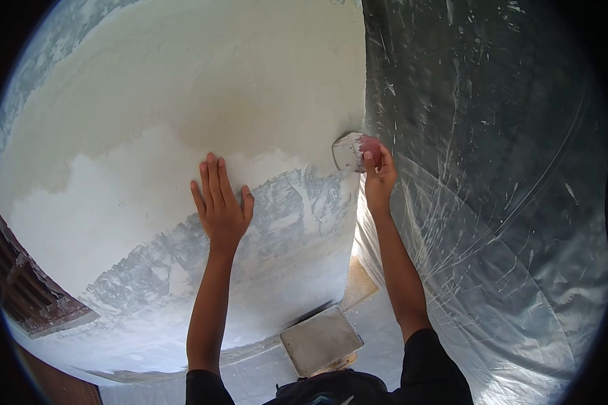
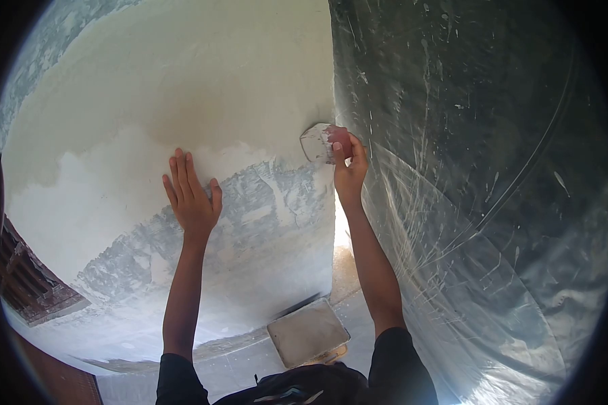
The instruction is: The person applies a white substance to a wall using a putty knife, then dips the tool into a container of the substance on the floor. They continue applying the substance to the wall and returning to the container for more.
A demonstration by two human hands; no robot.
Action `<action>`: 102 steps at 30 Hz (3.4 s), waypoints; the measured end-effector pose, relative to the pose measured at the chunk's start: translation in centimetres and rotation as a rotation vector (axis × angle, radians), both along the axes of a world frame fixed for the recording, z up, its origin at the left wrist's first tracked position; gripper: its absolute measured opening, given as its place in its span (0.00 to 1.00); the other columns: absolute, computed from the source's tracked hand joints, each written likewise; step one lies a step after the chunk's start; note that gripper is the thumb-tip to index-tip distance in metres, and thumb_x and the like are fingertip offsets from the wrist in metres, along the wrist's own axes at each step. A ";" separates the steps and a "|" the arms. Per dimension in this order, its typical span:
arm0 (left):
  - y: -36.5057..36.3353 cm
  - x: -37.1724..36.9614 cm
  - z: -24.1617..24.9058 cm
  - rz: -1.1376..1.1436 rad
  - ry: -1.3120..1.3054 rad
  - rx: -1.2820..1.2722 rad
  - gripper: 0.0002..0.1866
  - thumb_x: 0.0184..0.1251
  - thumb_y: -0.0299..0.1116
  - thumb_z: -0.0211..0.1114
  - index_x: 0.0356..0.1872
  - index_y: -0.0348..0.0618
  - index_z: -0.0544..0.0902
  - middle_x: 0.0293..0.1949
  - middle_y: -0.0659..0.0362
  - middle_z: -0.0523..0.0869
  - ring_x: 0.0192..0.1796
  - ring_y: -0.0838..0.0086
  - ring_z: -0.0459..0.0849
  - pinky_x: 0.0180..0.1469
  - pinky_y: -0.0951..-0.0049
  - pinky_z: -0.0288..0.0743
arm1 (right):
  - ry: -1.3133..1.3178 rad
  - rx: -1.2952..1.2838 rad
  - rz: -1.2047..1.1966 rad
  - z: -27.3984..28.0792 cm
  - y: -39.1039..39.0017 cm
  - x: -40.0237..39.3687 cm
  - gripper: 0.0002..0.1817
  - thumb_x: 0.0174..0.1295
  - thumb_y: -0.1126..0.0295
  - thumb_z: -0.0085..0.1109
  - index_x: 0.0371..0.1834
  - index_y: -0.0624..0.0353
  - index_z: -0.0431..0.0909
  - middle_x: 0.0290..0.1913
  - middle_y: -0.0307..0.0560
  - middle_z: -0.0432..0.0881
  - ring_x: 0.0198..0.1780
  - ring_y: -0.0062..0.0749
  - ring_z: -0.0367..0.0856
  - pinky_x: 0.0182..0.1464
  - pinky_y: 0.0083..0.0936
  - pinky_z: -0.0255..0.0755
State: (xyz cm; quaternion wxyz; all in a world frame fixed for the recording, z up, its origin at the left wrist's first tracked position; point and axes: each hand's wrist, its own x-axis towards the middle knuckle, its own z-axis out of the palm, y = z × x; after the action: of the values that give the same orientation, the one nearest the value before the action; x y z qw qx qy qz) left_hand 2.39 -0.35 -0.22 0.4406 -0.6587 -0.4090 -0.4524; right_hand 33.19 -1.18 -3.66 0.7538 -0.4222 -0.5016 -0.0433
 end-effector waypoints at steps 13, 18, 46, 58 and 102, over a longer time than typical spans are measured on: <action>0.1 0.0 0.0 -0.004 -0.002 0.001 0.32 0.69 0.39 0.51 0.71 0.30 0.64 0.74 0.46 0.63 0.78 0.58 0.58 0.77 0.52 0.46 | 0.162 0.107 0.149 -0.9 0.5 0.0 0.17 0.68 0.76 0.61 0.58 0.66 0.75 0.49 0.42 0.80 0.50 0.22 0.77 0.56 0.20 0.68; 0.0 0.0 0.0 -0.006 -0.003 -0.002 0.32 0.69 0.38 0.52 0.71 0.30 0.64 0.74 0.46 0.63 0.78 0.58 0.58 0.77 0.52 0.46 | 0.392 0.227 0.255 -0.5 0.1 0.2 0.17 0.68 0.76 0.60 0.58 0.66 0.75 0.50 0.42 0.82 0.50 0.21 0.78 0.56 0.20 0.69; 0.1 0.0 0.0 -0.002 -0.010 -0.005 0.33 0.69 0.39 0.52 0.71 0.30 0.63 0.74 0.46 0.63 0.78 0.58 0.58 0.77 0.52 0.45 | 0.528 0.295 0.375 -2.5 0.7 1.0 0.15 0.71 0.72 0.57 0.58 0.65 0.75 0.51 0.39 0.82 0.51 0.19 0.77 0.56 0.19 0.68; -0.1 0.1 0.0 -0.002 -0.010 -0.013 0.33 0.70 0.39 0.51 0.72 0.31 0.62 0.75 0.46 0.62 0.78 0.58 0.58 0.77 0.52 0.45 | 0.637 0.278 0.408 -3.3 1.6 3.4 0.15 0.70 0.74 0.58 0.58 0.65 0.75 0.51 0.42 0.82 0.52 0.21 0.78 0.58 0.20 0.69; 0.3 1.7 -4.6 0.074 -0.073 0.029 0.33 0.74 0.45 0.46 0.72 0.30 0.62 0.75 0.46 0.63 0.79 0.57 0.56 0.78 0.51 0.42 | 0.573 0.240 0.460 -1.8 0.7 3.8 0.14 0.71 0.73 0.58 0.57 0.65 0.75 0.52 0.41 0.82 0.52 0.20 0.77 0.57 0.19 0.68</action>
State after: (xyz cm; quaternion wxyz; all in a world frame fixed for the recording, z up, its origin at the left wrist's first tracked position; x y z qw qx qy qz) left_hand 4.07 -0.01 -4.79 0.4514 -0.6199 -0.4421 -0.4654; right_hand 37.01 -0.51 -5.42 0.8975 -0.2026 -0.3436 0.1883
